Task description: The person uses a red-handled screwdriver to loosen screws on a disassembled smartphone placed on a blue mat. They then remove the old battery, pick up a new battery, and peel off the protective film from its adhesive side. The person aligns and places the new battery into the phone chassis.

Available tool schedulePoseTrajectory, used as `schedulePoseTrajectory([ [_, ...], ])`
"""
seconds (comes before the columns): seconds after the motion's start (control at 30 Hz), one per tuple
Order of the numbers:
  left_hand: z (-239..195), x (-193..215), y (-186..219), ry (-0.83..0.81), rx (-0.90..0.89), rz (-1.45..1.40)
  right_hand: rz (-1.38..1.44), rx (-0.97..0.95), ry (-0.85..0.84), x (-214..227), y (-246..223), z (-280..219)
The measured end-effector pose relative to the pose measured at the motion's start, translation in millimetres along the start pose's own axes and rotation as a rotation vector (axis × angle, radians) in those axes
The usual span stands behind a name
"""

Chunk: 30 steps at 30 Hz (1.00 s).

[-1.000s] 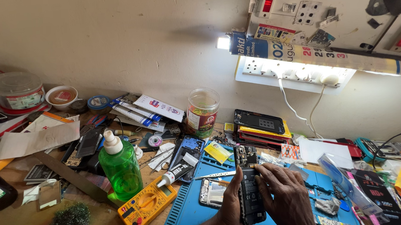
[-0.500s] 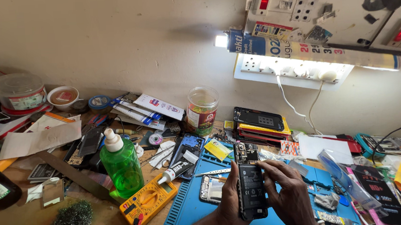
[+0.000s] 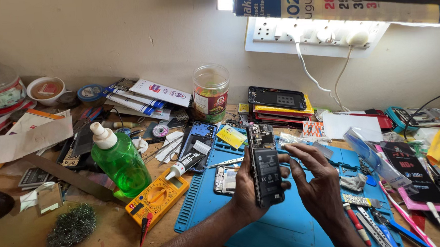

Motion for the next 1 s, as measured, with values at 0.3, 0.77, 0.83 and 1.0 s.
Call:
schedulePoseTrajectory([
  [0.3,12.0,22.5,31.2,0.263,-0.305,0.203,0.147,-0.308,-0.168,-25.9,18.5,-8.6],
  [0.77,5.0,-10.0,54.3,0.032,-0.261,0.202,0.229,-0.358,-0.185,-16.1,37.0,-16.0],
  [0.83,5.4,-11.9,52.4,0.025,-0.247,0.206,0.261,-0.451,-0.159,-8.3,48.2,-14.2],
  [1.0,5.2,-13.9,50.8,-0.010,-0.220,0.220,0.355,-0.552,-0.238,-13.5,61.9,-11.0],
])
Point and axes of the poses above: each hand's wrist, its own z-axis towards the middle knuckle, its own x-axis out of the back of the hand, y = z × x, the point moved 10 cm from there along z, towards the middle knuckle, and after that the axes turned 7 degrees about x, right-handed, at the moved point
